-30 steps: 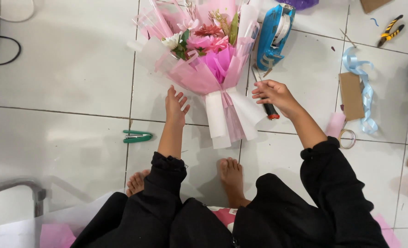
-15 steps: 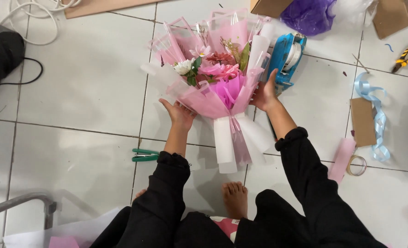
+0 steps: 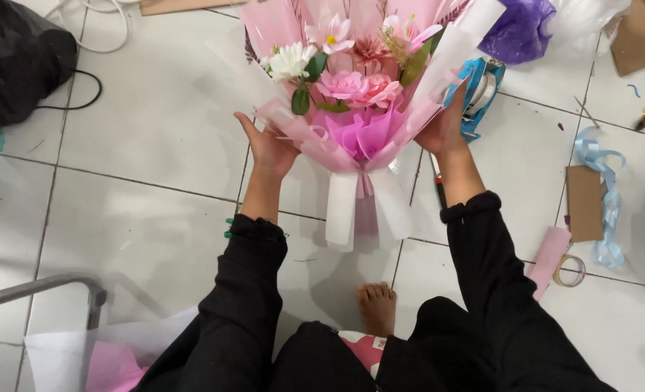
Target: The person is wrapping a bouquet of pink flowers with pink and white decorative paper, using tape and a stapler to secure the folds.
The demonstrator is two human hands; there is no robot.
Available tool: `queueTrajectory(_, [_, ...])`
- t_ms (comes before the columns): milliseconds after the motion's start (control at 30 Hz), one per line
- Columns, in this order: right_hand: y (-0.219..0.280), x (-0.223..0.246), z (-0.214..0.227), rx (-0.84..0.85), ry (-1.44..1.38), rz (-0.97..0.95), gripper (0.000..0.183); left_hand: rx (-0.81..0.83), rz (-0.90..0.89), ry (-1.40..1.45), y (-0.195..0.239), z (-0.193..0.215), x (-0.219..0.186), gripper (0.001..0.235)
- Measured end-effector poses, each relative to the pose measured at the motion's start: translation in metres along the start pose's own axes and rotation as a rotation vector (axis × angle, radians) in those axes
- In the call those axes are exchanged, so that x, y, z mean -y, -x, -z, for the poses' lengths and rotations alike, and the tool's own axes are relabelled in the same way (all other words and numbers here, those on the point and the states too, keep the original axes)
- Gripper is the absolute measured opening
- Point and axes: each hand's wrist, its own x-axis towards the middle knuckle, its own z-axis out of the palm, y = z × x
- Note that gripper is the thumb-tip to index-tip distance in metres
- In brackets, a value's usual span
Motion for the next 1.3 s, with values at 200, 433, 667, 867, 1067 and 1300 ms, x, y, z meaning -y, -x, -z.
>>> queueTrajectory(200, [0.023,0.026,-0.026,0.167,0.05,0.142,0.055,0.15,-0.055,-0.12,0.058,-0.077,-0.065,0.089])
queueTrajectory(433, [0.041,0.044,-0.04,0.2,0.055,0.179,0.055,-0.013,-0.061,-0.3,0.102,-0.117,-0.104,0.076])
queueTrajectory(667, [0.054,0.046,-0.044,0.249,0.069,0.195,0.056,0.176,-0.137,-0.306,0.126,-0.125,-0.138,0.093])
queueTrajectory(867, [0.066,0.046,-0.05,0.285,0.082,0.218,0.056,0.13,-0.122,-0.557,0.171,-0.154,-0.161,0.09])
queueTrajectory(1067, [0.076,0.049,-0.053,0.312,0.1,0.249,0.056,0.125,-0.123,-0.7,0.182,-0.156,-0.162,0.094])
queueTrajectory(1300, [0.084,0.048,-0.051,0.335,0.13,0.26,0.057,0.189,-0.163,-0.785,0.175,-0.138,-0.162,0.053])
